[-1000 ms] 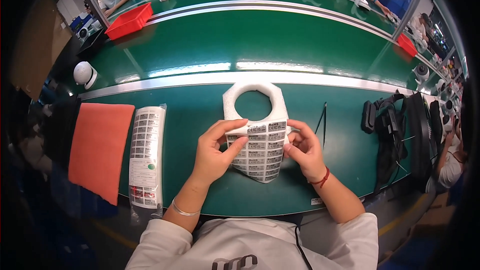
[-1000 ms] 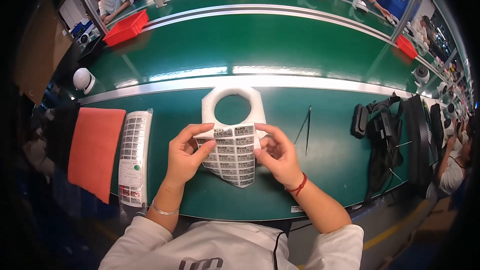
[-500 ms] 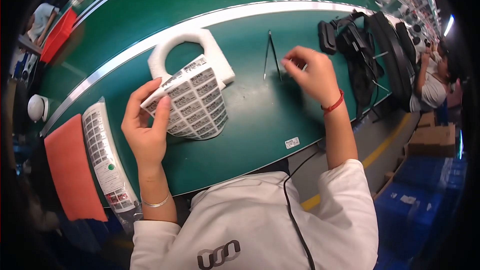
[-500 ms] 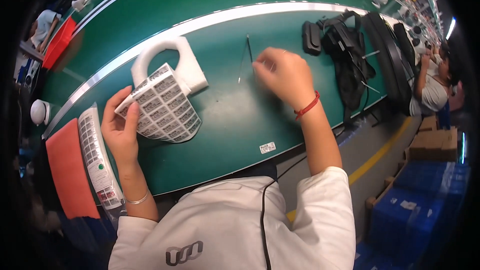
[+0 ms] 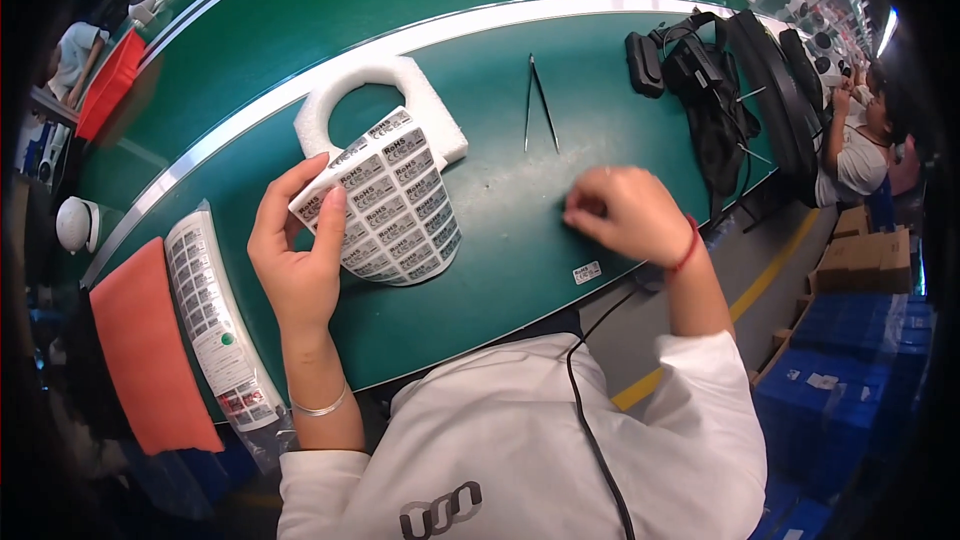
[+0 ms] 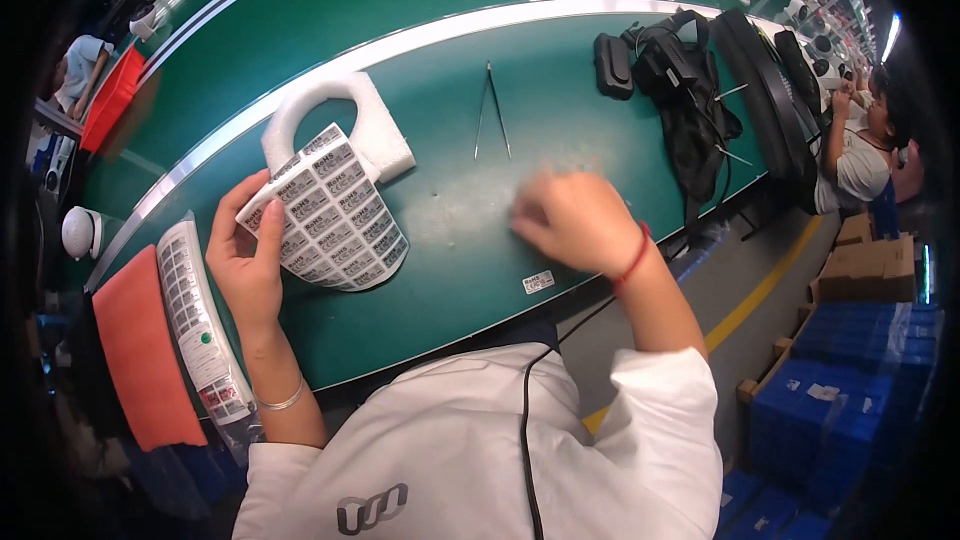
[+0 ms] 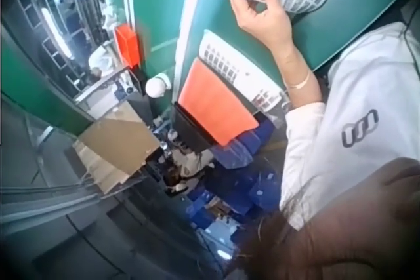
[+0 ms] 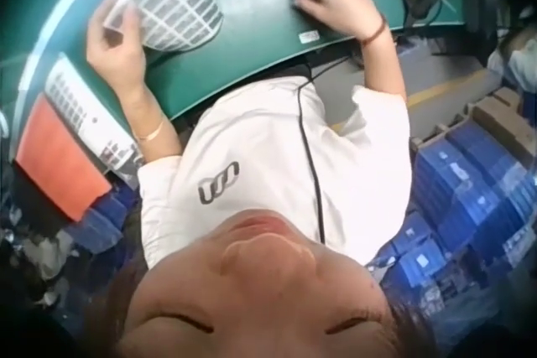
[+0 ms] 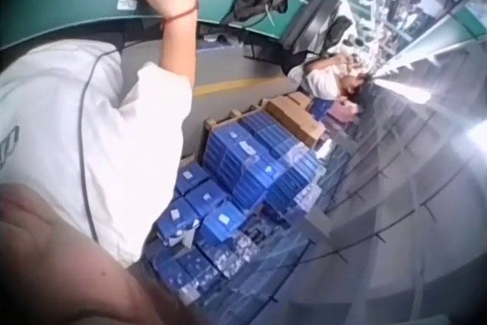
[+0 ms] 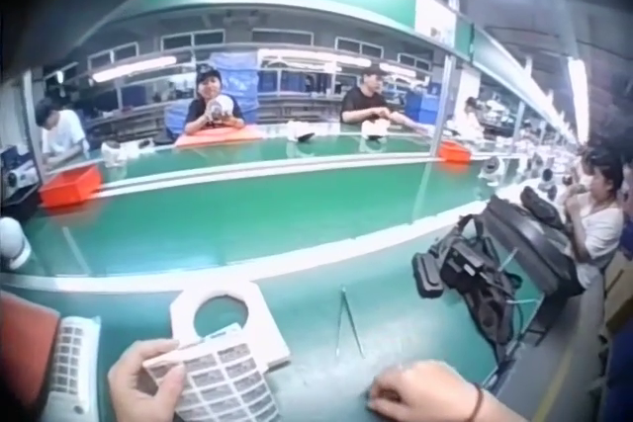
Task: Peeling small labels from a sheet using tweezers and applying them to electronic camera-like components on a factory assembly line.
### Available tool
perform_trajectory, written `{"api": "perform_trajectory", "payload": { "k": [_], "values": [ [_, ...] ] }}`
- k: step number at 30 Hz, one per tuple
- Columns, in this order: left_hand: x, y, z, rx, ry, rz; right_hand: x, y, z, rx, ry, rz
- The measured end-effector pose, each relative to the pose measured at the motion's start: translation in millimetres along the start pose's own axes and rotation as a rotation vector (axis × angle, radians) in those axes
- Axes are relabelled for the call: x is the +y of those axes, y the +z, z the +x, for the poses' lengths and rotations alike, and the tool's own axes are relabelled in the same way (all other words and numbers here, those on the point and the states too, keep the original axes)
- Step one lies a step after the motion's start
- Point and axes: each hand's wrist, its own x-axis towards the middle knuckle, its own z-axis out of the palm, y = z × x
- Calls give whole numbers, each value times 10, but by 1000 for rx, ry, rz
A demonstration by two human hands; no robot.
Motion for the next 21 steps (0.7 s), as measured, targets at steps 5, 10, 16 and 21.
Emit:
{"api": "perform_trajectory", "payload": {
  "k": [5, 10, 16, 21],
  "values": [
    [122, 34, 6, 22, 11, 86, -217, 114, -566, 125, 15, -55],
    [159, 28, 17, 9, 99, 195, -328, 395, -802, 433, 68, -159],
    [181, 47, -9, 7, 145, 183, -371, 519, -820, 513, 91, -208],
    [208, 46, -27, -11, 138, 196, -422, 564, -878, 481, 103, -85]
  ]
}}
